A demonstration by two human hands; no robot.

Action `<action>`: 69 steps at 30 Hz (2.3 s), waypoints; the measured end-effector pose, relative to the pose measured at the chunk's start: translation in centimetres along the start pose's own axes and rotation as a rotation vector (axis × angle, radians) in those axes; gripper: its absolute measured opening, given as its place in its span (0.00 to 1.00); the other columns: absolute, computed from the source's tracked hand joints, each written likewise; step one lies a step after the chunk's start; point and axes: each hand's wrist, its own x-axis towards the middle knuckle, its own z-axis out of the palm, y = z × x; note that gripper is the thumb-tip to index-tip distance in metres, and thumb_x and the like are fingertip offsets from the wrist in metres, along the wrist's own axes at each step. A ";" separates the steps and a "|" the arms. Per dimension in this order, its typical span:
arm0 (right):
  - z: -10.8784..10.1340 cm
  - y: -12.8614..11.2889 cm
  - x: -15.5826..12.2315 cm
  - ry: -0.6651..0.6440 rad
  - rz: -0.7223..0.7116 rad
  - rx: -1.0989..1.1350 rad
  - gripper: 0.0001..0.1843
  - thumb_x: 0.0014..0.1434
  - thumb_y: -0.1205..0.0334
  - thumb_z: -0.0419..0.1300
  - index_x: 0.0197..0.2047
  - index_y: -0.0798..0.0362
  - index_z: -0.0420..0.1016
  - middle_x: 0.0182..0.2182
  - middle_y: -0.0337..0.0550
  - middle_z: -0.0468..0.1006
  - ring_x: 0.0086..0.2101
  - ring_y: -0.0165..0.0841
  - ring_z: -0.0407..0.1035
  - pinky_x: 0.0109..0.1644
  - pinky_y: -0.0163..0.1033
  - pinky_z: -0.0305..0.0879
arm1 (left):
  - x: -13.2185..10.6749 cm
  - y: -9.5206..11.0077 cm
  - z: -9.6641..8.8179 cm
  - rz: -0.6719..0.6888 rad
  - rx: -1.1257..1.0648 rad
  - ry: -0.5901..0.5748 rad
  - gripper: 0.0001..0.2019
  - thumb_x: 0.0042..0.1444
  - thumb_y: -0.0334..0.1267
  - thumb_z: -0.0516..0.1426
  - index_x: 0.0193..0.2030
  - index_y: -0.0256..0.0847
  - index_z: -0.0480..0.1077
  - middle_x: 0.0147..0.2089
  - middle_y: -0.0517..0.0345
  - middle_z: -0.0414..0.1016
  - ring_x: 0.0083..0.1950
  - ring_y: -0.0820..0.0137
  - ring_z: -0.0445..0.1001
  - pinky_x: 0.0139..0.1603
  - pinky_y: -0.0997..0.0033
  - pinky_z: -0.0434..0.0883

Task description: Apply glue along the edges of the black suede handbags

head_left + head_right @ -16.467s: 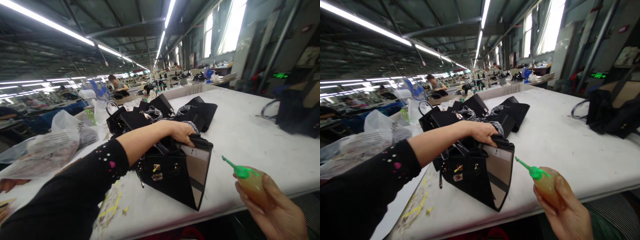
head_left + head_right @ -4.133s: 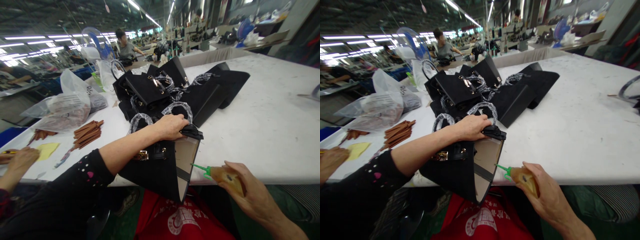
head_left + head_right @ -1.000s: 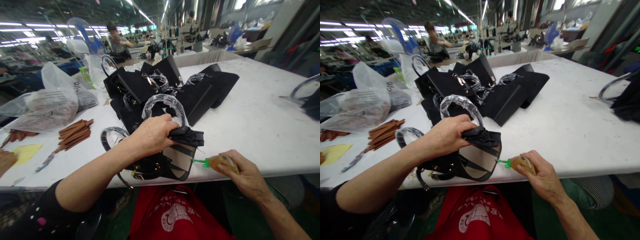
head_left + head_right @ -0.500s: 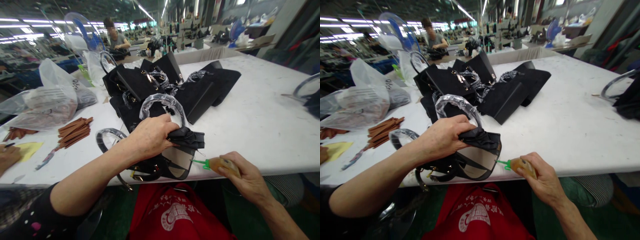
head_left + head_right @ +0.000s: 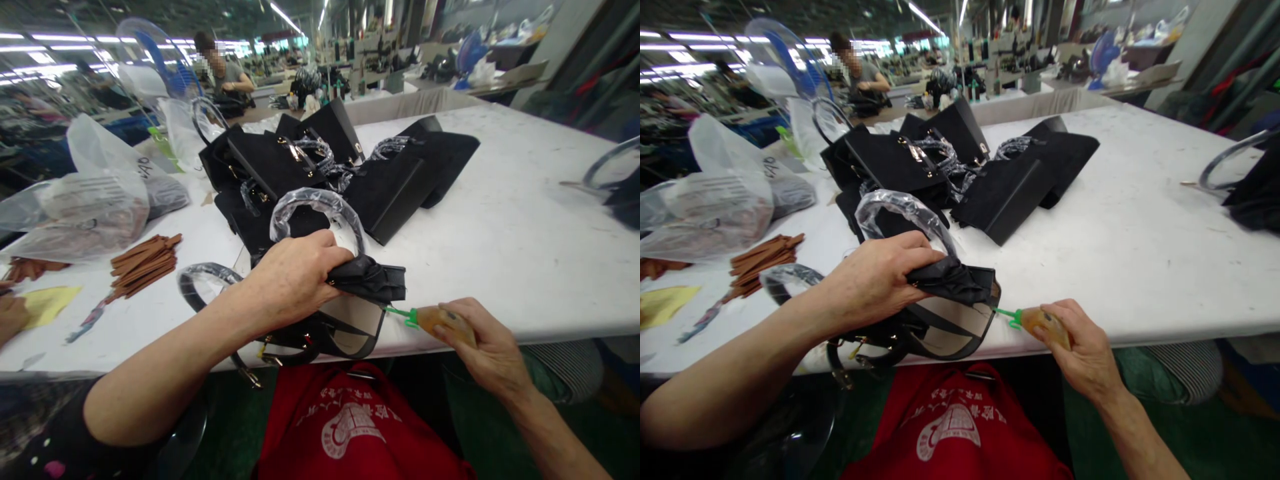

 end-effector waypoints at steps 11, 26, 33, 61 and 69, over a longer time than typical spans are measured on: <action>-0.1 -0.1 0.0 -0.113 0.053 0.073 0.07 0.68 0.55 0.61 0.48 0.46 0.73 0.38 0.39 0.73 0.35 0.36 0.70 0.37 0.40 0.67 | -0.3 0.0 0.1 0.014 0.005 0.018 0.11 0.62 0.40 0.59 0.50 0.45 0.77 0.38 0.58 0.73 0.36 0.67 0.76 0.33 0.70 0.68; 0.0 -0.1 -0.7 0.003 -0.070 -0.027 0.11 0.67 0.59 0.62 0.53 0.45 0.73 0.42 0.43 0.74 0.38 0.37 0.72 0.40 0.40 0.69 | -0.6 0.4 0.1 0.003 0.008 0.009 0.10 0.62 0.39 0.58 0.49 0.44 0.77 0.39 0.57 0.73 0.37 0.67 0.77 0.33 0.70 0.69; -0.4 -0.6 -1.1 -0.043 -0.052 -0.048 0.11 0.69 0.57 0.60 0.53 0.46 0.73 0.42 0.44 0.73 0.38 0.37 0.71 0.39 0.40 0.69 | -0.9 0.4 0.2 0.011 0.005 0.014 0.11 0.63 0.39 0.57 0.49 0.44 0.76 0.40 0.56 0.73 0.38 0.66 0.77 0.33 0.70 0.69; 0.3 -2.4 -2.3 -0.106 -0.120 -0.101 0.12 0.69 0.59 0.59 0.55 0.45 0.71 0.42 0.44 0.74 0.37 0.35 0.73 0.37 0.35 0.71 | -1.5 1.7 0.1 -0.008 0.035 -0.028 0.13 0.57 0.34 0.60 0.50 0.43 0.75 0.45 0.54 0.74 0.38 0.66 0.77 0.34 0.69 0.73; 0.0 -2.2 -2.4 -0.060 -0.151 -0.151 0.14 0.69 0.61 0.59 0.57 0.46 0.70 0.43 0.45 0.74 0.38 0.35 0.73 0.38 0.36 0.71 | -1.6 1.7 0.2 -0.013 0.031 -0.026 0.13 0.58 0.34 0.60 0.50 0.43 0.74 0.46 0.54 0.74 0.38 0.66 0.78 0.35 0.69 0.72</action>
